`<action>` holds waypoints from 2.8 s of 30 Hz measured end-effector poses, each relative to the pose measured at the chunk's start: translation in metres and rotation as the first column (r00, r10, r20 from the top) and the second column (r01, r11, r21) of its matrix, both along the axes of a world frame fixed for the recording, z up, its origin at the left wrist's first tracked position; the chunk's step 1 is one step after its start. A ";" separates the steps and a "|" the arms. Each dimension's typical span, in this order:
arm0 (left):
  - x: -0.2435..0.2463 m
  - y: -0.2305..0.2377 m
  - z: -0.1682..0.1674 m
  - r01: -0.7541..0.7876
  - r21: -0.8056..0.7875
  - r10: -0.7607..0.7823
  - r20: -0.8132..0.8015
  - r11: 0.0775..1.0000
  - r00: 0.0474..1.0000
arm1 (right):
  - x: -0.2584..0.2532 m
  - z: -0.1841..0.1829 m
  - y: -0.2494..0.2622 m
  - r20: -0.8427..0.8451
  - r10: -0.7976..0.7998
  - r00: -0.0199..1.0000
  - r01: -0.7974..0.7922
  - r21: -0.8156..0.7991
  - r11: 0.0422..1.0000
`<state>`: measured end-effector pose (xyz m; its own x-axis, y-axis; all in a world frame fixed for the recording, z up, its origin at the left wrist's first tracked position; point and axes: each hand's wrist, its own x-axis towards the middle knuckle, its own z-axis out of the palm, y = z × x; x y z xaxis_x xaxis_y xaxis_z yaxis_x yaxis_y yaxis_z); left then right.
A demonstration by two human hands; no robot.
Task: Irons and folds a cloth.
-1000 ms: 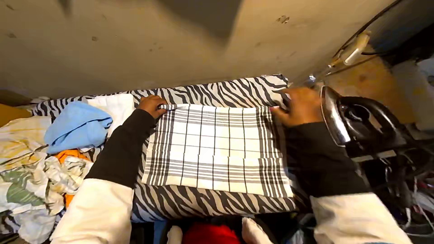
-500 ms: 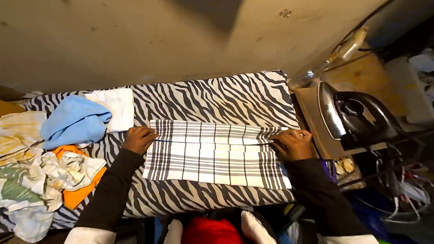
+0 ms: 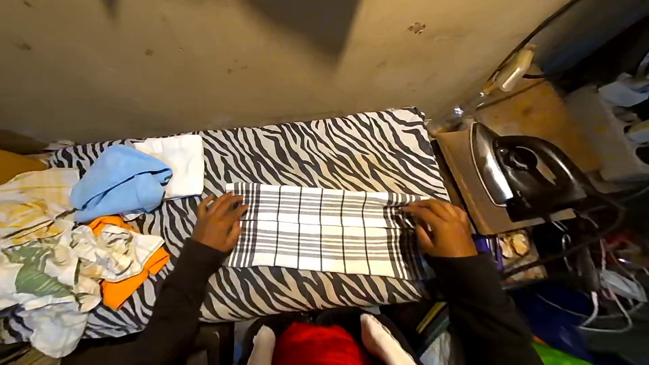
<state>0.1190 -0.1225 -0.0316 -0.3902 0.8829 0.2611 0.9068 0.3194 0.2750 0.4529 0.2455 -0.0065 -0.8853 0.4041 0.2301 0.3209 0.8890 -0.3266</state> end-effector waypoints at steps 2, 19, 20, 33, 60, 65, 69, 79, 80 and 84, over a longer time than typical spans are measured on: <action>0.024 0.031 -0.005 0.043 0.078 -0.045 0.022 0.996 0.999 | -0.021 -0.013 -0.014 -0.123 0.002 0.992 0.004 0.051 0.999; 0.103 0.147 -0.032 0.250 -0.214 -0.191 0.264 0.944 0.945 | -0.011 -0.043 0.008 -0.219 -0.002 0.976 0.068 0.292 0.954; 0.102 0.147 -0.038 0.210 -0.219 -0.159 0.228 0.953 0.960 | -0.009 -0.041 0.013 -0.258 -0.013 0.966 0.098 0.319 0.943; 0.088 0.129 -0.044 0.071 -0.222 -0.034 0.169 0.972 0.985 | -0.004 -0.037 -0.004 0.315 -0.078 0.946 0.110 -0.085 0.990; 0.108 -0.093 -0.041 -0.601 0.201 0.556 0.241 0.774 0.796 | -0.286 0.055 -0.174 0.564 0.279 0.777 -0.212 -0.182 0.960; 0.101 -0.123 -0.029 -0.617 0.281 0.568 0.242 0.735 0.787 | -0.281 0.043 -0.182 0.477 0.411 0.777 -0.391 -0.145 0.909; 0.081 -0.094 -0.012 -0.571 0.331 0.517 0.242 0.752 0.821 | -0.256 0.029 -0.153 0.516 0.369 0.773 -0.377 -0.094 0.921; 0.036 0.036 -0.046 -0.198 -0.086 0.212 0.194 0.976 0.958 | -0.130 0.050 -0.028 0.627 0.201 0.753 -0.220 -0.048 0.974; 0.033 0.036 -0.050 -0.222 -0.137 0.242 0.159 0.965 0.957 | -0.116 0.049 -0.016 0.632 0.195 0.750 -0.215 -0.046 0.976; 0.033 0.031 -0.054 -0.261 -0.158 0.275 0.075 0.952 0.958 | -0.070 0.047 0.025 0.617 0.123 0.778 -0.141 -0.019 0.990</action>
